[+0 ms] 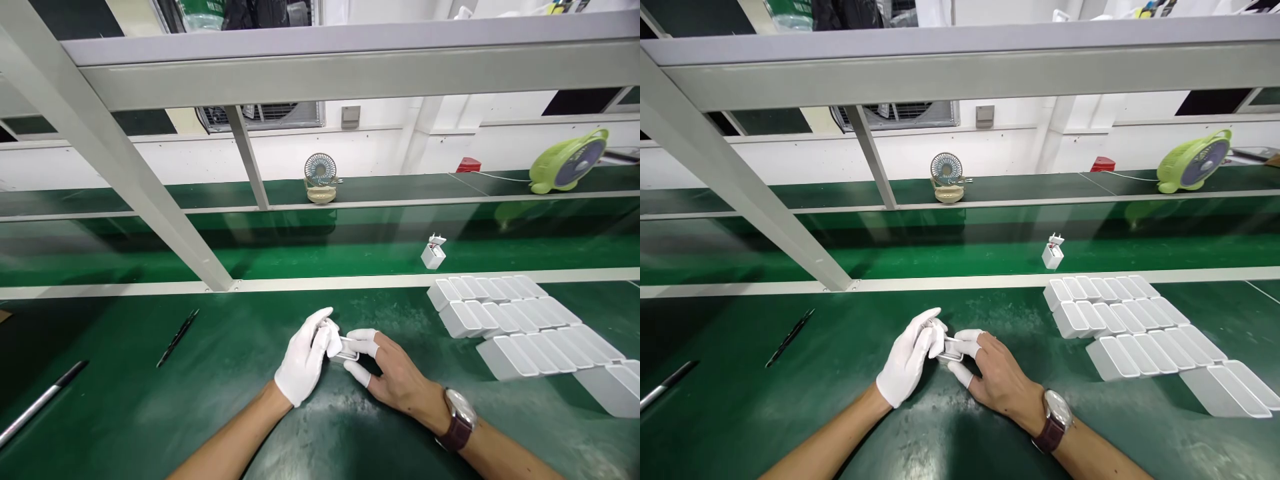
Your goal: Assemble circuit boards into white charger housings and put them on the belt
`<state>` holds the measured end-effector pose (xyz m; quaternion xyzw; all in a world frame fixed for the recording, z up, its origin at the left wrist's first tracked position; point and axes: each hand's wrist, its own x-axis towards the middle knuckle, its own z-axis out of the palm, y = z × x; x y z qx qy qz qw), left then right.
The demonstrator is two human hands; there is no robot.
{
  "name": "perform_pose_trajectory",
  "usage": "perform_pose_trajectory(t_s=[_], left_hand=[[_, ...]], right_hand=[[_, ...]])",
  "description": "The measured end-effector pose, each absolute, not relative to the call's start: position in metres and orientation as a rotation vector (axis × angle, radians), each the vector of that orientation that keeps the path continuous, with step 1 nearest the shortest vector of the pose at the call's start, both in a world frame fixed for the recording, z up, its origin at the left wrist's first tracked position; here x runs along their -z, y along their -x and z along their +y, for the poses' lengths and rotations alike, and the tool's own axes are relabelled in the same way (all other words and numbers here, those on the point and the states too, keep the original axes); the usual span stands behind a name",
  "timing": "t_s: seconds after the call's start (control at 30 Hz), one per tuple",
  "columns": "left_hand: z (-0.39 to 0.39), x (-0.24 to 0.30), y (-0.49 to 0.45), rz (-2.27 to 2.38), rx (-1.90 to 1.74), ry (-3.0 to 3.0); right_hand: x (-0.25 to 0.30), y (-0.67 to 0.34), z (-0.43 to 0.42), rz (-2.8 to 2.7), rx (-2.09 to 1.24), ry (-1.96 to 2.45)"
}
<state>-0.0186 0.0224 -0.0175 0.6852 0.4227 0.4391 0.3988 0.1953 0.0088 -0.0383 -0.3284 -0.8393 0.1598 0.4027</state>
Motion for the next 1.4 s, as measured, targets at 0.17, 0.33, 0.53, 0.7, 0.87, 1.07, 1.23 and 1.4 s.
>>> perform_pose_trajectory(t_s=[0.17, 0.33, 0.53, 0.7, 0.87, 1.07, 1.23, 1.4], left_hand=[[0.025, 0.018, 0.019, 1.067, -1.071, -1.704], [0.025, 0.018, 0.016, 1.162, -0.855, -1.685], [0.017, 0.01, 0.007, 1.222, -0.809, -1.89], [0.017, 0.016, 0.008, 1.252, -0.838, -1.931], [0.017, 0.01, 0.011, 1.195, -0.814, -1.915], [0.019, 0.004, 0.011, 1.365, -0.786, -1.794], [0.026, 0.01, 0.01, 1.479, -0.657, -1.973], [0.032, 0.003, 0.01, 1.458, -0.558, -2.026]], right_hand=[[0.038, -0.193, 0.01, -2.086, -0.573, 0.824], [0.038, -0.191, 0.021, -1.377, -1.312, 0.93], [0.033, -0.193, 0.025, -1.028, -1.69, 0.944], [0.035, -0.196, 0.024, -1.087, -1.755, 0.944], [0.037, -0.195, 0.024, -1.14, -1.747, 0.929], [0.035, -0.196, 0.022, -1.568, -1.008, 0.849], [0.038, -0.208, 0.026, -1.97, -0.506, 0.803], [0.052, -0.213, 0.038, -2.13, -0.145, 1.038]])
